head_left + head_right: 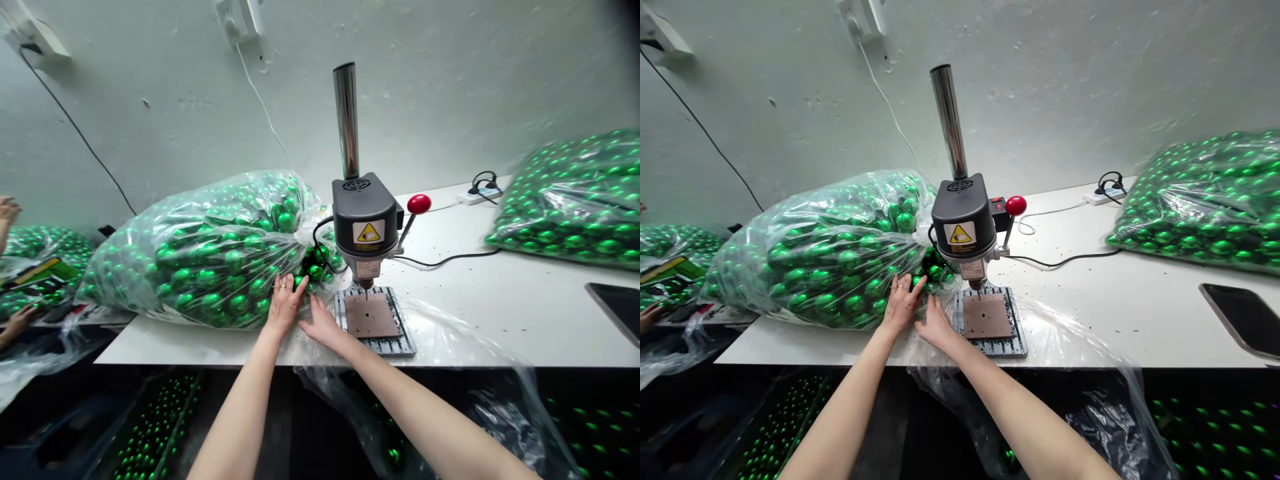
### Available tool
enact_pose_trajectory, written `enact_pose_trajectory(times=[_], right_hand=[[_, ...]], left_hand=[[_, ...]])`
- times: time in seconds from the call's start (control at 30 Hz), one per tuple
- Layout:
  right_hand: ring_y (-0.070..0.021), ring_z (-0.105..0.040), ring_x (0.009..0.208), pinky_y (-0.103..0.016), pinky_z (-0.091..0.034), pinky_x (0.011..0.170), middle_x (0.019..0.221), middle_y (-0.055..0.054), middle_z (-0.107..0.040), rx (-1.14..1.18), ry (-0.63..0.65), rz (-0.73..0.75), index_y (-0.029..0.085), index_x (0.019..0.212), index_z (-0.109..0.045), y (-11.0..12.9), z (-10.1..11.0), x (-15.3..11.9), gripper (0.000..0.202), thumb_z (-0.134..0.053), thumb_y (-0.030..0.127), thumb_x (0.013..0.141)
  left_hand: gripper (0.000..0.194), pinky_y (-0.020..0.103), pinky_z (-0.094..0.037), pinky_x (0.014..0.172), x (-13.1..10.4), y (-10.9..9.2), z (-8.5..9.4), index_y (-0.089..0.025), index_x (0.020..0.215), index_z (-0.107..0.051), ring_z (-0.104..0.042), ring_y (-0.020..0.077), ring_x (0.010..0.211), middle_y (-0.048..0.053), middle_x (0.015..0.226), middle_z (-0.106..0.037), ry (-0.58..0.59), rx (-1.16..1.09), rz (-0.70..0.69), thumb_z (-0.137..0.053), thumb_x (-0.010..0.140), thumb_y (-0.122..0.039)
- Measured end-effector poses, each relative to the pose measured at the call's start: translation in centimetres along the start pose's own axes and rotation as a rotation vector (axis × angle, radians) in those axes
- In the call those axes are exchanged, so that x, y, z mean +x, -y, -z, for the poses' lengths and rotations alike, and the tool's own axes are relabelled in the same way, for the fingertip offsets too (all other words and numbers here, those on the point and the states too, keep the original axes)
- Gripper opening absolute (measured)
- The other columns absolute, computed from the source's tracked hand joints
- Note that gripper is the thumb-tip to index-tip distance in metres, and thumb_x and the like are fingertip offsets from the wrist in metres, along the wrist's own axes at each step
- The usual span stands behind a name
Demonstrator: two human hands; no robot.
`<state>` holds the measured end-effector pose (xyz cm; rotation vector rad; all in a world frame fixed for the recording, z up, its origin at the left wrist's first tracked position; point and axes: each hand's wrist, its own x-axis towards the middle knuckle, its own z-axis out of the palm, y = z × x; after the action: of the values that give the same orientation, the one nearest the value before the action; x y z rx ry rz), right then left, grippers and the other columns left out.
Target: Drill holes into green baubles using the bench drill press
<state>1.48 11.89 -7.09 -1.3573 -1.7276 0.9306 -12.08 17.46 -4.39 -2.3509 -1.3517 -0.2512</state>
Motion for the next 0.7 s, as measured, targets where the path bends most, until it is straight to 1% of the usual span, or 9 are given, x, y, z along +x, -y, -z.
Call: enact_pose_trajectory(times=[0.1,0.17,0.27,0.37,0.43,0.5,0.57,0.63,0.7], right_hand=[[-0.0361,-0.028,0.15,-0.055,-0.029,0.121,0.161,-0.024,-0.022,-0.023,-0.015,0.074,0.008,0.152,-0.035,0.8,1.4,-3.0,0.074,-0.059,0.016,0.083],[-0.0318,-0.033,0.148,-0.051,-0.031,0.121,0.158,-0.02,-0.032,-0.025,-0.018,0.153,0.011,0.147,-0.045,1.0,2.7,-5.6,0.061,-0.054,0.017,0.086],[-0.0256,-0.052,0.135,-0.046,-0.043,0.114,0.143,-0.013,-0.055,-0.003,-0.005,0.264,0.021,0.128,-0.064,0.6,5.1,-9.4,0.039,-0.052,0.022,0.091],[-0.0217,-0.065,0.119,-0.039,-0.054,0.102,0.127,-0.011,-0.067,0.031,-0.027,0.32,0.022,0.116,-0.071,-0.2,8.1,-12.3,0.029,-0.051,0.024,0.094],[-0.0199,-0.069,0.11,-0.036,-0.057,0.096,0.118,-0.011,-0.072,0.056,-0.067,0.329,0.021,0.11,-0.073,-0.7,10.8,-13.7,0.025,-0.055,0.024,0.093],[-0.0188,-0.071,0.105,-0.036,-0.059,0.094,0.111,-0.009,-0.075,0.086,-0.144,0.311,0.021,0.108,-0.074,-1.0,14.0,-14.7,0.022,-0.059,0.025,0.092],[-0.0182,-0.073,0.099,-0.037,-0.062,0.09,0.106,-0.007,-0.076,0.119,-0.262,0.264,0.021,0.109,-0.073,-1.3,17.4,-15.3,0.021,-0.063,0.027,0.091],[-0.0157,-0.075,0.081,-0.035,-0.065,0.078,0.099,-0.006,-0.077,0.194,-0.449,0.199,0.019,0.108,-0.071,-1.7,20.6,-15.5,0.021,-0.062,0.03,0.093],[-0.014,-0.073,0.068,-0.03,-0.064,0.068,0.087,-0.005,-0.077,0.35,-0.669,0.104,0.017,0.1,-0.072,-2.1,23.3,-15.3,0.021,-0.068,0.033,0.088]], left_hand=[[0.047,0.057,-0.024,0.121,0.4,0.4,0.0,-0.023,0.145,-0.05,-0.05,0.0315,0.134,0.02,0.139,-0.052,-0.021,-0.045,0.001,-0.04,0.099,-0.024],[0.045,0.057,-0.025,0.121,0.2,0.3,0.2,-0.023,0.142,-0.054,-0.049,0.031,0.134,0.02,0.137,-0.053,-0.039,-0.099,-0.001,-0.041,0.099,-0.026],[0.04,0.056,-0.026,0.12,-1.0,-0.6,0.9,-0.024,0.135,-0.06,-0.047,0.0298,0.137,0.017,0.134,-0.055,-0.121,-0.215,0.028,-0.046,0.098,-0.029],[0.032,0.057,-0.027,0.119,-2.4,-2.8,2.6,-0.027,0.124,-0.066,-0.045,0.0306,0.138,0.014,0.13,-0.058,-0.245,-0.345,0.09,-0.054,0.094,-0.029],[0.029,0.056,-0.032,0.117,-3.3,-5.1,4.2,-0.027,0.117,-0.069,-0.049,0.0314,0.134,0.013,0.128,-0.058,-0.325,-0.478,0.158,-0.061,0.09,-0.031],[0.032,0.051,-0.041,0.111,-4.0,-7.9,5.8,-0.027,0.117,-0.068,-0.054,0.0302,0.126,0.013,0.127,-0.058,-0.391,-0.715,0.273,-0.066,0.086,-0.034],[0.039,0.044,-0.049,0.102,-4.4,-10.7,6.9,-0.027,0.121,-0.063,-0.06,0.0266,0.116,0.011,0.123,-0.06,-0.348,-1.095,0.432,-0.068,0.083,-0.036],[0.044,0.037,-0.054,0.09,-4.5,-13.0,7.4,-0.028,0.122,-0.059,-0.064,0.0224,0.104,0.007,0.117,-0.062,-0.194,-1.527,0.627,-0.069,0.081,-0.035],[0.045,0.031,-0.056,0.078,-4.2,-14.1,7.3,-0.027,0.121,-0.056,-0.066,0.0185,0.094,0.005,0.113,-0.063,-0.034,-1.883,0.819,-0.069,0.079,-0.035]])
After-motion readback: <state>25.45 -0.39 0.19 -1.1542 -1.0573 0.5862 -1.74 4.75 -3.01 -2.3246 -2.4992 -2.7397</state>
